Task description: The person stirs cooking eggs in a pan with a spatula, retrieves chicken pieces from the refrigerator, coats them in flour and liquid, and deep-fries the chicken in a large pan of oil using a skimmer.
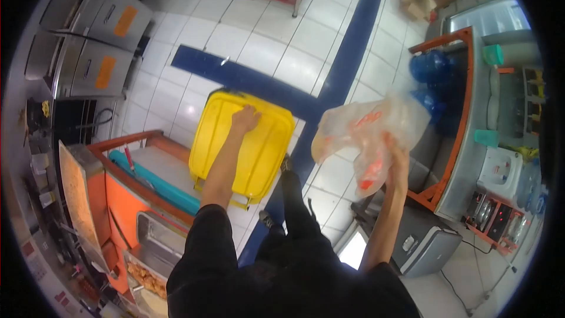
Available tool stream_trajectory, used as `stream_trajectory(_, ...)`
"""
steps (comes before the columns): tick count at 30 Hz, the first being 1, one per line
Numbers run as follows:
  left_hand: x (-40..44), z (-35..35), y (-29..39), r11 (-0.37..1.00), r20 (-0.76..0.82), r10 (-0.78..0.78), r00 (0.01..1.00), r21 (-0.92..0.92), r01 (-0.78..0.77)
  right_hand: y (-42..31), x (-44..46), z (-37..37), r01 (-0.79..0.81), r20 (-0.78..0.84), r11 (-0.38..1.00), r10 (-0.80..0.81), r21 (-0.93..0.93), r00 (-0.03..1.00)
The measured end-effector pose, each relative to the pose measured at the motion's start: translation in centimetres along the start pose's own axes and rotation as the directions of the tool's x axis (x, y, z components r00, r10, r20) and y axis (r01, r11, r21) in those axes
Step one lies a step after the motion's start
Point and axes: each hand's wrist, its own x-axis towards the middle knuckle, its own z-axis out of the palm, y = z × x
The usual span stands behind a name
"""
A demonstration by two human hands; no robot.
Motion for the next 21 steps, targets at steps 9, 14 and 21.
stream_trajectory(9,-37.7,-11.0,1.2,0.885,-0.739,-0.370,0.563,-0.465,-0.029,3.9,3.0,9.4,-0.440,0.468,0.805,0.234,0.398,0.852)
stream_trajectory(14,-43.8,-6.8,-0.5,0.868,-0.802,-0.434,0.411,-0.494,-0.049,14.2,1.1,21.8,-0.068,0.479,0.953,0.209,-0.295,0.852)
stream_trajectory(21,-43.2,-14.0,3.0,0.791,-0.686,-0.419,0.595,-0.597,-0.131,20.7,0.8,23.4,-0.265,0.723,0.757,0.651,-0.597,0.231)
